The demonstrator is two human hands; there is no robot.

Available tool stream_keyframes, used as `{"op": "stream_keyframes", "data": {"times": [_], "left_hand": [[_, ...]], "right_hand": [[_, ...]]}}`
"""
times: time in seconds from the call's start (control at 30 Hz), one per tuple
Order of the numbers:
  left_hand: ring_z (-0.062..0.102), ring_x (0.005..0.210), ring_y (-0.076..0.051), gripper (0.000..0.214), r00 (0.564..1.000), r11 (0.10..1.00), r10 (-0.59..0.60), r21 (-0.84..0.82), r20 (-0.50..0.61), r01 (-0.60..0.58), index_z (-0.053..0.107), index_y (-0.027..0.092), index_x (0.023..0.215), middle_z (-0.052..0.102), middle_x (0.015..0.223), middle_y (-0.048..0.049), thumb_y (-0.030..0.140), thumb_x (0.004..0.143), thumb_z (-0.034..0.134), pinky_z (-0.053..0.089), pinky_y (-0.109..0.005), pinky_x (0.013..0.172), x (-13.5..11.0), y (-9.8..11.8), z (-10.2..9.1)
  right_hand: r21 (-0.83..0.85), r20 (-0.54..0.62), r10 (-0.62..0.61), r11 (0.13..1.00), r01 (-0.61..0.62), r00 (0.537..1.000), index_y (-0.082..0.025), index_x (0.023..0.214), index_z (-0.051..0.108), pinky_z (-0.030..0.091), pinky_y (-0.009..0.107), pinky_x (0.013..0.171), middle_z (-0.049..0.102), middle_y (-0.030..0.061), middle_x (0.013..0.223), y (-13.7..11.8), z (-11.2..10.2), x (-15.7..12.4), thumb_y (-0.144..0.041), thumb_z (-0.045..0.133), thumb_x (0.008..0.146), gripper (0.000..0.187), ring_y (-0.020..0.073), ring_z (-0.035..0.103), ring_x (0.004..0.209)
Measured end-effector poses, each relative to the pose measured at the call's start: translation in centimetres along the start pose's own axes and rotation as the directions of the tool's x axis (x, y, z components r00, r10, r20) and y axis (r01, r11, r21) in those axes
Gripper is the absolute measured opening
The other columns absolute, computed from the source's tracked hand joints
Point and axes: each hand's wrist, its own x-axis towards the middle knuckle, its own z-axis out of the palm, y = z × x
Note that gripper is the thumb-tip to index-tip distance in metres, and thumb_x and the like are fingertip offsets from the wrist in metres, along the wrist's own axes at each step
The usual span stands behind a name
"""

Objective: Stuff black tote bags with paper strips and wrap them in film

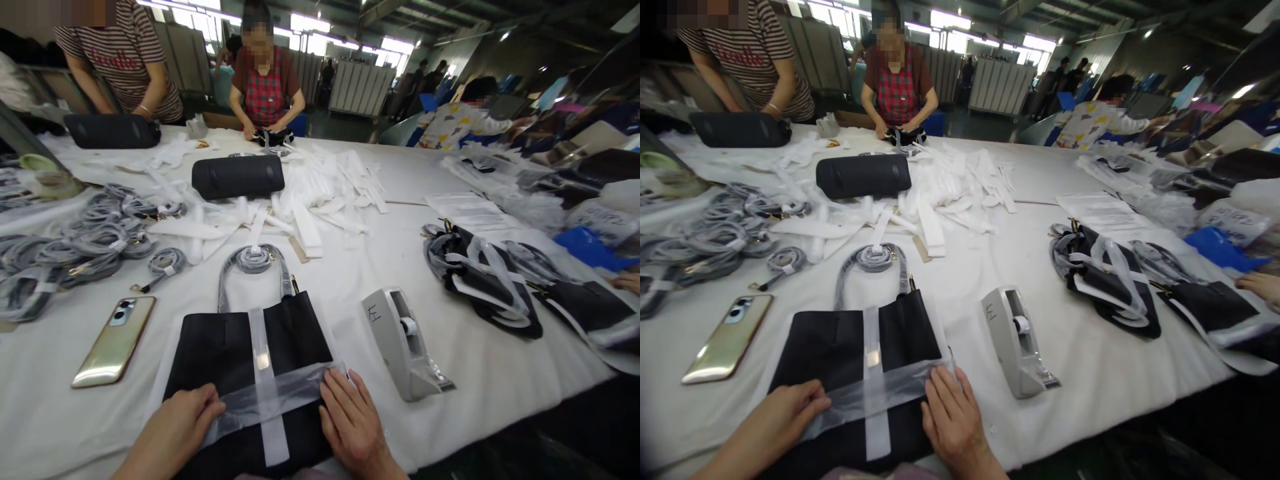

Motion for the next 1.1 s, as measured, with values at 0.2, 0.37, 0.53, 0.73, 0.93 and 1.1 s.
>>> {"op": "stream_keyframes", "data": {"times": [0.2,0.37,0.53,0.73,0.93,1.1], "left_hand": [[0.067,0.077,-0.022,0.024,1.0,0.998,-0.016,0.063,0.015,0.015,0.056,0.023,0.079,0.069,0.073,-0.0016,0.036,0.091,0.04,0.033,-0.027,0.065,0.0,-0.2,0.0],[0.066,0.079,-0.022,0.024,0.999,0.997,-0.025,0.067,0.027,0.023,0.056,0.023,0.079,0.069,0.075,-0.0021,0.036,0.092,0.041,0.033,-0.026,0.065,0.3,-0.1,-0.1],[0.063,0.072,-0.021,0.023,0.998,0.996,-0.054,0.068,0.028,0.052,0.06,0.022,0.077,0.067,0.07,-0.0017,0.038,0.088,0.049,0.029,-0.027,0.061,-0.9,0.0,-1.7],[0.063,0.079,-0.021,0.019,0.984,0.991,-0.119,0.047,-0.132,0.126,0.057,0.023,0.08,0.068,0.079,-0.0017,0.03,0.091,0.044,0.031,-0.027,0.066,-3.7,-1.5,-1.4],[0.064,0.078,-0.022,0.017,0.98,0.99,-0.113,0.063,-0.165,0.125,0.057,0.022,0.08,0.068,0.079,-0.0032,0.028,0.09,0.045,0.032,-0.028,0.065,-3.3,-1.6,-1.0],[0.065,0.075,-0.024,0.014,0.989,0.98,-0.076,0.175,-0.13,0.098,0.06,0.02,0.077,0.069,0.077,-0.0064,0.025,0.086,0.051,0.03,-0.029,0.06,-2.9,-0.7,-3.1]], "right_hand": [[0.097,0.027,0.039,0.994,-0.041,0.999,-0.013,0.132,0.051,0.049,0.047,0.1,0.063,0.0128,0.123,0.3,1.7,0.9,-0.01,0.048,0.088,0.044,0.0248,0.055,0.12],[0.023,0.101,0.177,0.983,-0.18,0.979,-0.01,0.143,0.035,0.047,0.048,0.102,0.048,0.0159,0.14,0.3,3.1,-0.1,-0.018,0.048,0.089,0.056,0.0285,0.039,0.134],[-0.135,0.146,0.197,0.975,-0.178,0.969,-0.007,0.148,0.022,0.038,0.051,0.105,0.038,0.017,0.147,0.6,3.9,0.0,-0.022,0.046,0.088,0.067,0.0324,0.029,0.138],[-0.225,0.116,0.128,0.969,-0.1,0.985,-0.008,0.149,0.018,0.017,0.064,0.108,0.045,0.0199,0.141,0.9,4.3,0.1,-0.028,0.044,0.09,0.067,0.0345,0.038,0.133],[-0.074,0.078,-0.045,0.996,0.051,0.996,-0.006,0.136,0.044,0.008,0.065,0.11,0.052,0.0225,0.134,0.1,1.0,4.9,-0.044,0.045,0.092,0.058,0.0346,0.037,0.133],[0.3,0.108,-0.624,0.763,0.573,0.774,-0.013,0.135,0.047,0.03,0.036,0.113,0.052,0.0103,0.138,-3.8,1.8,11.4,-0.014,0.044,0.095,0.04,0.018,0.04,0.133]]}}
